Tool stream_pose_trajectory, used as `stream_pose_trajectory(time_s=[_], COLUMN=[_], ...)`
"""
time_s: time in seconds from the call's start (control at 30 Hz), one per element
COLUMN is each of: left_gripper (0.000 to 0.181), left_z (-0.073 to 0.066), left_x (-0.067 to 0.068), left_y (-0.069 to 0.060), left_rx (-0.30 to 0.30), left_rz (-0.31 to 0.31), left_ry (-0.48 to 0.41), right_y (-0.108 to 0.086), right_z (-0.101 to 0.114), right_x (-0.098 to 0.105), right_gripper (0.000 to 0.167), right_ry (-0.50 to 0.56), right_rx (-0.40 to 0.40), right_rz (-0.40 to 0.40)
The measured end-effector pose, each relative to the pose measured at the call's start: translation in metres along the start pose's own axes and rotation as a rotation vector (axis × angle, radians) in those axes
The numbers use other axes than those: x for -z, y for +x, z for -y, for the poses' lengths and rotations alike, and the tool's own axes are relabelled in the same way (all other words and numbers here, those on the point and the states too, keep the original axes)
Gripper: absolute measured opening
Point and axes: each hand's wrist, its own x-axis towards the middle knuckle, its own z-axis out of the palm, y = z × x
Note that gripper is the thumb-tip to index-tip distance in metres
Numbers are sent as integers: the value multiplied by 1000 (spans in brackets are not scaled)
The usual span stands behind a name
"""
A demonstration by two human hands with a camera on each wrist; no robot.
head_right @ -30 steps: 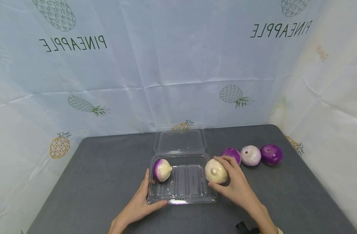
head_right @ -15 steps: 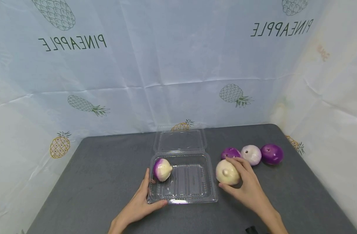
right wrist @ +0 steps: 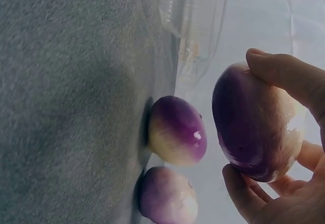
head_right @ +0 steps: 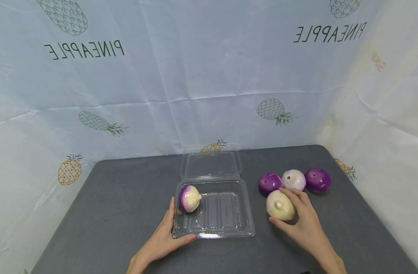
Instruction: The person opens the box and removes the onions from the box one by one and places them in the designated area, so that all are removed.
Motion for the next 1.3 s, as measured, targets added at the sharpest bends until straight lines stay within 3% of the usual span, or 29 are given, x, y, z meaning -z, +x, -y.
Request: stream_pose_trajectory(time_s=[0.67, 1.3], left_gripper=[133, 134], left_z=[1, 2], left_x=[0, -1], left_y=[0, -1], left_rx=[1, 12], left_rz=[10, 15], left_ry=[-13, -34], right_y=[-7, -13], right_z=[-22, -42], right_x=[8, 2], right_gripper=[89, 87], right_ry=[-46, -92], right_rx=[-67, -110], right_rz=[39, 84])
